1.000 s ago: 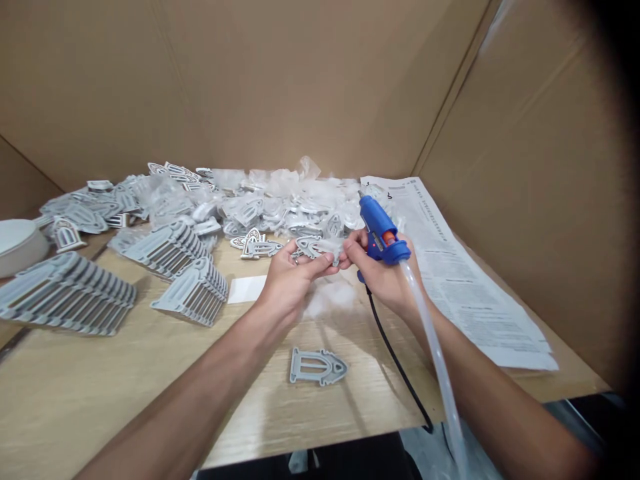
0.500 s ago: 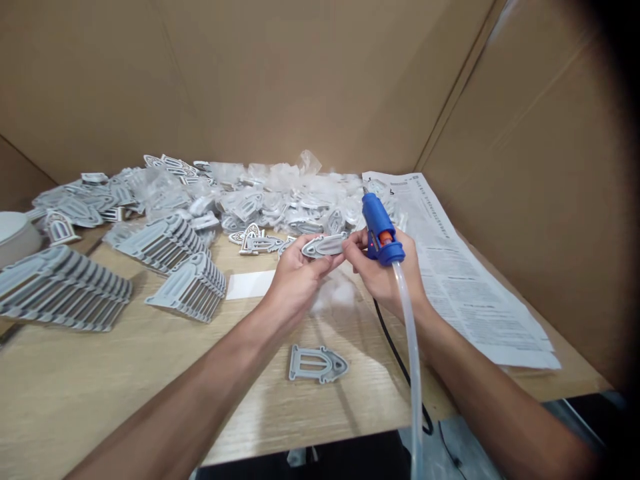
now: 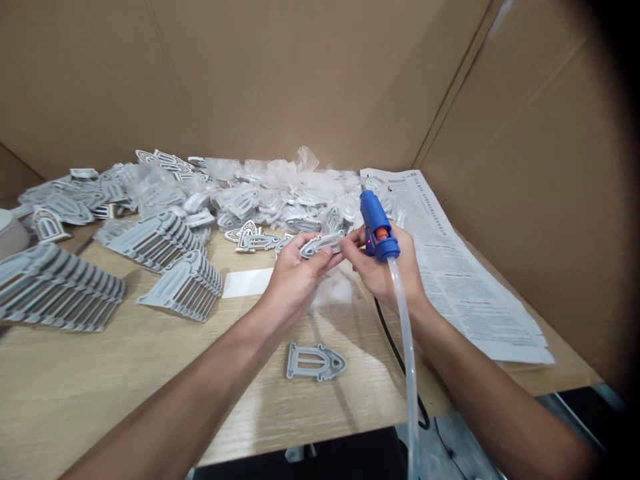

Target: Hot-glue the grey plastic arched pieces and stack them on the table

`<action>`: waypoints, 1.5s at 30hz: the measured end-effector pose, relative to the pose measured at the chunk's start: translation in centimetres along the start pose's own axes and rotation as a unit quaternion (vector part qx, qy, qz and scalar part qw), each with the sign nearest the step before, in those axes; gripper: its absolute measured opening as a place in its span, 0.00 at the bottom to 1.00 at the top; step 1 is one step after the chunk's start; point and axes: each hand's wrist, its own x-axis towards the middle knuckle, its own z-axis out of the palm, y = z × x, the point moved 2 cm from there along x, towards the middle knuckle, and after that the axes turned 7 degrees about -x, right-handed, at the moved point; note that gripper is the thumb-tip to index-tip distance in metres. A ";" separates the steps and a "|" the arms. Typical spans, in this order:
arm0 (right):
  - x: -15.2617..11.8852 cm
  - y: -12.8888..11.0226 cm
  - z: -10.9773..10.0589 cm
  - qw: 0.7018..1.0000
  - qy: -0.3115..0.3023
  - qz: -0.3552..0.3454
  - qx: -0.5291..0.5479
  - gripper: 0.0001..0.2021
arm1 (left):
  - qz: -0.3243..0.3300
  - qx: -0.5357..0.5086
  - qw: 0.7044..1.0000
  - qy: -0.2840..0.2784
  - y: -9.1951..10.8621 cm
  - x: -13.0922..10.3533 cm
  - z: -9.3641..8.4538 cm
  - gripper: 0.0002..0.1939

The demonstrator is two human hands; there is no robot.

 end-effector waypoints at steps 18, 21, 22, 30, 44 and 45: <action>0.3 -1.3 -0.6 0.982 -0.153 -0.036 0.106 0.11 | 0.163 0.157 0.974 -0.026 2.9 0.3 -1.0 0.12; 0.6 -1.7 -1.3 0.965 -0.212 -0.082 0.133 0.18 | 0.197 0.215 0.955 -0.044 3.8 0.1 -0.9 0.11; 0.7 -1.8 -1.6 0.961 -0.227 -0.089 0.132 0.18 | 0.203 0.229 0.951 -0.052 3.9 0.0 -0.8 0.09; 1.1 -1.8 -2.9 0.949 -0.279 -0.137 0.060 0.10 | 0.225 0.240 0.942 -0.068 3.6 -0.3 -0.8 0.10; 1.0 -2.1 -2.7 0.946 -0.288 -0.141 0.049 0.10 | 0.262 0.305 0.911 -0.090 3.1 -0.1 -1.2 0.06; 1.0 -2.1 -2.7 0.947 -0.286 -0.141 0.046 0.11 | 0.265 0.309 0.909 -0.091 3.1 -0.1 -1.2 0.06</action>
